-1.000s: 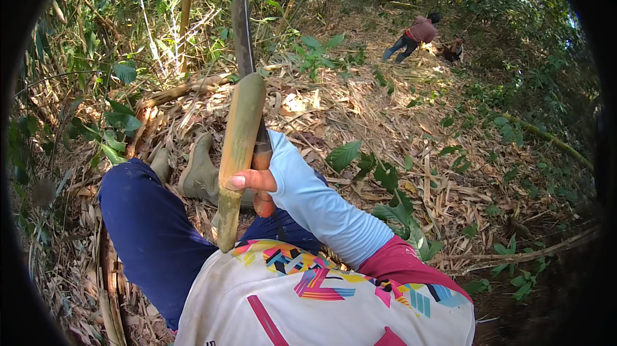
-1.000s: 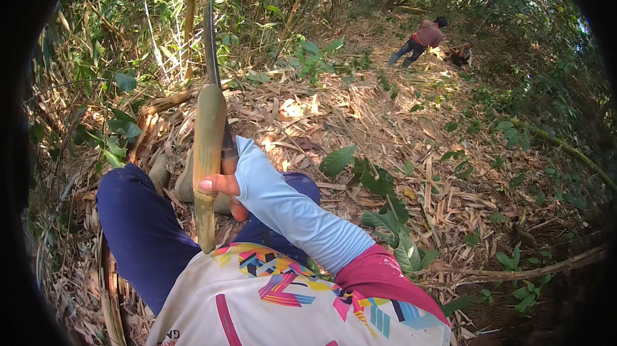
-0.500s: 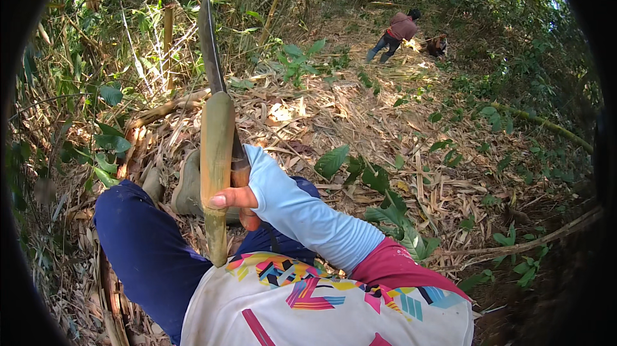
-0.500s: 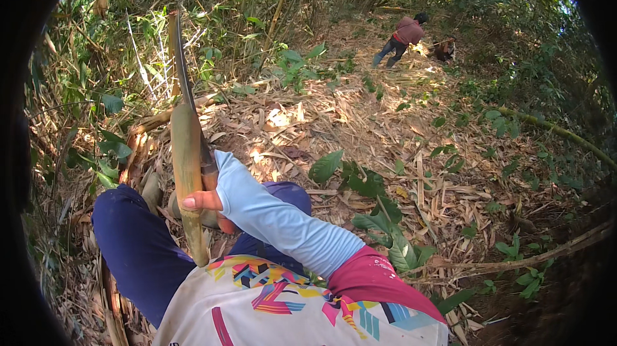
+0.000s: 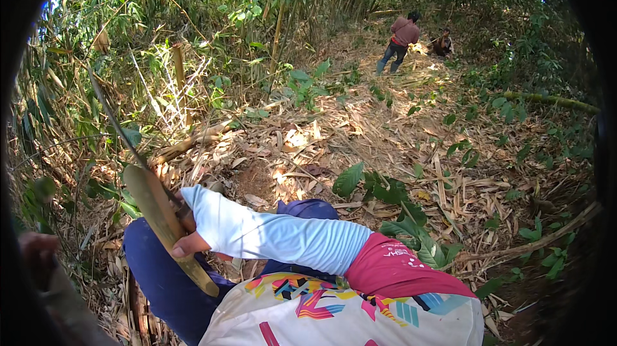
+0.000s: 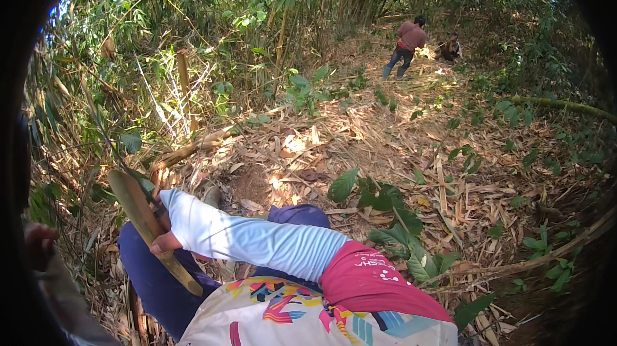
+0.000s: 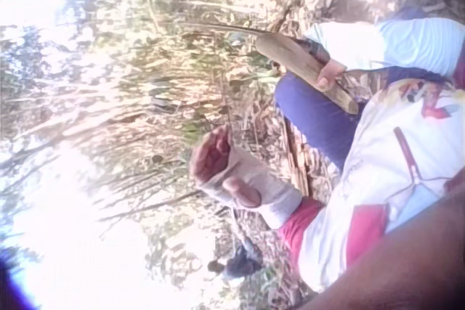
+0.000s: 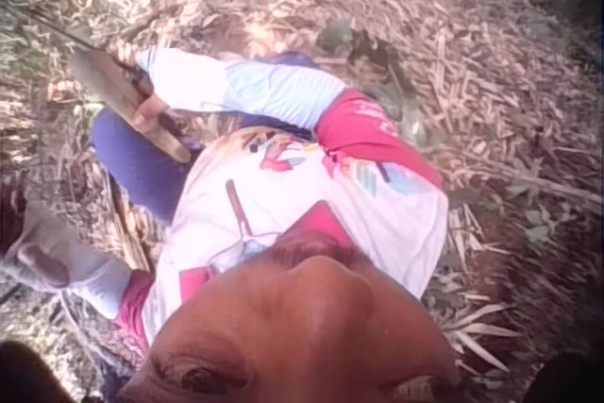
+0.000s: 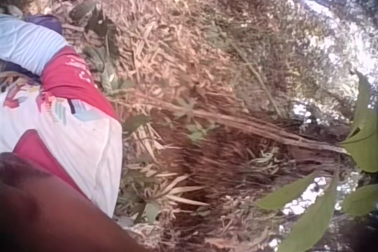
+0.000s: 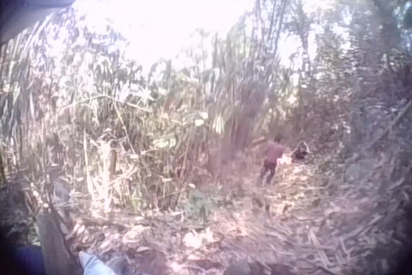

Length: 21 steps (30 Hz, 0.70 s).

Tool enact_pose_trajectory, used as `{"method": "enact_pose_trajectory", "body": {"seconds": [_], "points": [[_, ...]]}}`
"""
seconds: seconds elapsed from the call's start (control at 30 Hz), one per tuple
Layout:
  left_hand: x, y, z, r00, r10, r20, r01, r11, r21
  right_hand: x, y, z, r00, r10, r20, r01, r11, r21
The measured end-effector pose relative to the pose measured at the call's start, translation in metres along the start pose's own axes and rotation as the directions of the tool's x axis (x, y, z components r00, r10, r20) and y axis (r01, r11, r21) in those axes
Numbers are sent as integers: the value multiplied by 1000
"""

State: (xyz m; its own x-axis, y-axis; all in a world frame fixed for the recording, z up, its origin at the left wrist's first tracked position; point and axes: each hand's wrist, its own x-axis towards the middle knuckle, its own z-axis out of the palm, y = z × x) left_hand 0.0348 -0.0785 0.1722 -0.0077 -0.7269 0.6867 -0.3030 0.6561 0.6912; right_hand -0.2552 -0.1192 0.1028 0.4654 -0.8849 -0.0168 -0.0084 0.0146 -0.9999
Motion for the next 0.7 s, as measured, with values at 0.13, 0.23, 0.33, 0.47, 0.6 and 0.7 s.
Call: {"method": "enact_pose_trajectory", "body": {"seconds": [0.13, 0.23, 0.33, 0.47, 0.6, 0.7], "points": [[-64, -10, 60, 883, -418, 215, 437, 898, -51, 15, 20, 17, 990, -141, 31, 140, 990, 26], [-88, -23, 80, 857, -423, 295, 500, 823, -271, 15, 9, 26, 994, -46, 95, 45, 999, 9], [-109, -47, 60, 857, -486, 173, 516, 805, -292, 31, 4, 49, 983, 25, 180, 12, 979, -205], [-111, -67, 60, 800, -535, 270, 596, 757, -268, 39, 15, 48, 980, -53, 190, 99, 965, -243], [-92, -59, 56, 719, -602, 348, 679, 715, -167, 39, 24, 65, 961, -28, 276, -70, 939, 337], [-94, -57, 49, 718, -607, 341, 689, 687, -229, 47, 58, 74, 994, -43, 97, 41, 999, 29]]}}
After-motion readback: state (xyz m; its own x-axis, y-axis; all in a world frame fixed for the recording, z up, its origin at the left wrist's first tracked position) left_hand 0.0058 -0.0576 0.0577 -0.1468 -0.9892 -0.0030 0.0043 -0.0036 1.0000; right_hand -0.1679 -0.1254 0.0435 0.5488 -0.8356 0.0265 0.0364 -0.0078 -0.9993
